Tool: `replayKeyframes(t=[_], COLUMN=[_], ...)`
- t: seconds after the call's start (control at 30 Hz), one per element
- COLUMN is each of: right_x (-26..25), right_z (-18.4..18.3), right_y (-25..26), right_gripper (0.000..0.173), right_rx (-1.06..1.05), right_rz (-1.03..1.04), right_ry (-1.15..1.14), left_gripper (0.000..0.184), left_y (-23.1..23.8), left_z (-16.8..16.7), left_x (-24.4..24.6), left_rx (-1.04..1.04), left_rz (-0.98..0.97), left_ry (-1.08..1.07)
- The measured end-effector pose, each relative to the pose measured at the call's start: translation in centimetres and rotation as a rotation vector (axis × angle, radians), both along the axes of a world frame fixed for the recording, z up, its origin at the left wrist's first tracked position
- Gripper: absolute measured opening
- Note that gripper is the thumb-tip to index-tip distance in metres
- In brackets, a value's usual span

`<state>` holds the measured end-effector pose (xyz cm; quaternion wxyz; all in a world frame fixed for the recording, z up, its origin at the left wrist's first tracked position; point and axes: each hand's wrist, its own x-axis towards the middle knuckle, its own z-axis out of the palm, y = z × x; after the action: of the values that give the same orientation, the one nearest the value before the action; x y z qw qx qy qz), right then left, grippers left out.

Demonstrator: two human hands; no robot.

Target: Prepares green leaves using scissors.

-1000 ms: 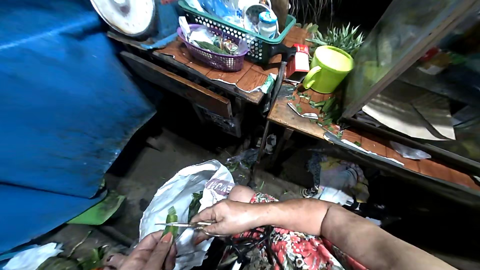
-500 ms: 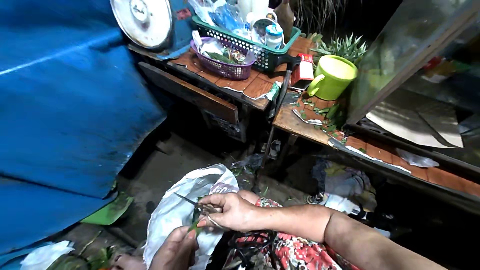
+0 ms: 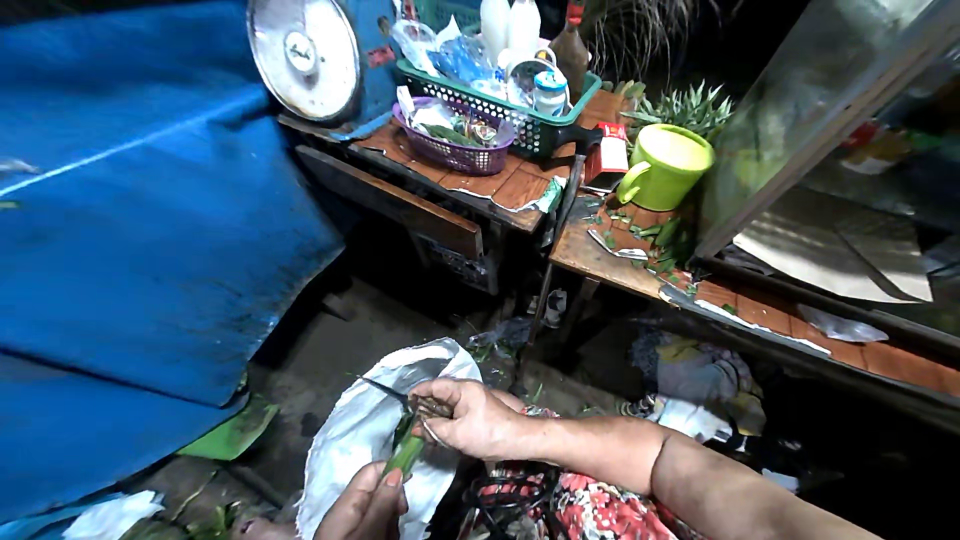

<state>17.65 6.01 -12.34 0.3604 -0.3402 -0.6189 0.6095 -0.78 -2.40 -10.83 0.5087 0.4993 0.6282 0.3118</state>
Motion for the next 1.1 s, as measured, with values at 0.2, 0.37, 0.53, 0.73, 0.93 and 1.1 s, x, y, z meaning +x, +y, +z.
replayKeyframes(t=[0.2, 0.37, 0.53, 0.73, 0.93, 1.1], right_x=[0.16, 0.28, 0.24, 0.08, -0.18, -0.2], right_z=[-0.58, -0.57, -0.3, -0.22, -0.62, -0.89], right_y=[-0.1, -0.13, -0.32, -0.52, -0.47, -0.48], right_gripper=[0.034, 0.036, 0.037, 0.036, 0.034, 0.034], right_rx=[-0.041, -0.034, -0.009, 0.041, 0.045, 0.052], right_rz=[0.014, 0.028, 0.066, 0.059, 0.075, 0.06], right_ry=[0.012, 0.042, 0.01, -0.003, 0.015, 0.02], left_gripper=[0.018, 0.02, 0.019, 0.024, 0.023, 0.023], left_y=[0.0, 0.05, -0.1, 0.03, 0.06, 0.07], left_z=[0.28, -0.12, -0.04, 0.21, 0.0, -0.11], left_x=[0.12, 0.16, 0.54, 0.77, 0.72, 0.72], left_rx=[-0.017, -0.01, -0.03, -0.021, 0.016, 0.039], left_rz=[-0.042, -0.039, 0.008, 0.013, 0.037, 0.014], left_ry=[0.034, 0.022, -0.024, -0.006, 0.014, 0.049])
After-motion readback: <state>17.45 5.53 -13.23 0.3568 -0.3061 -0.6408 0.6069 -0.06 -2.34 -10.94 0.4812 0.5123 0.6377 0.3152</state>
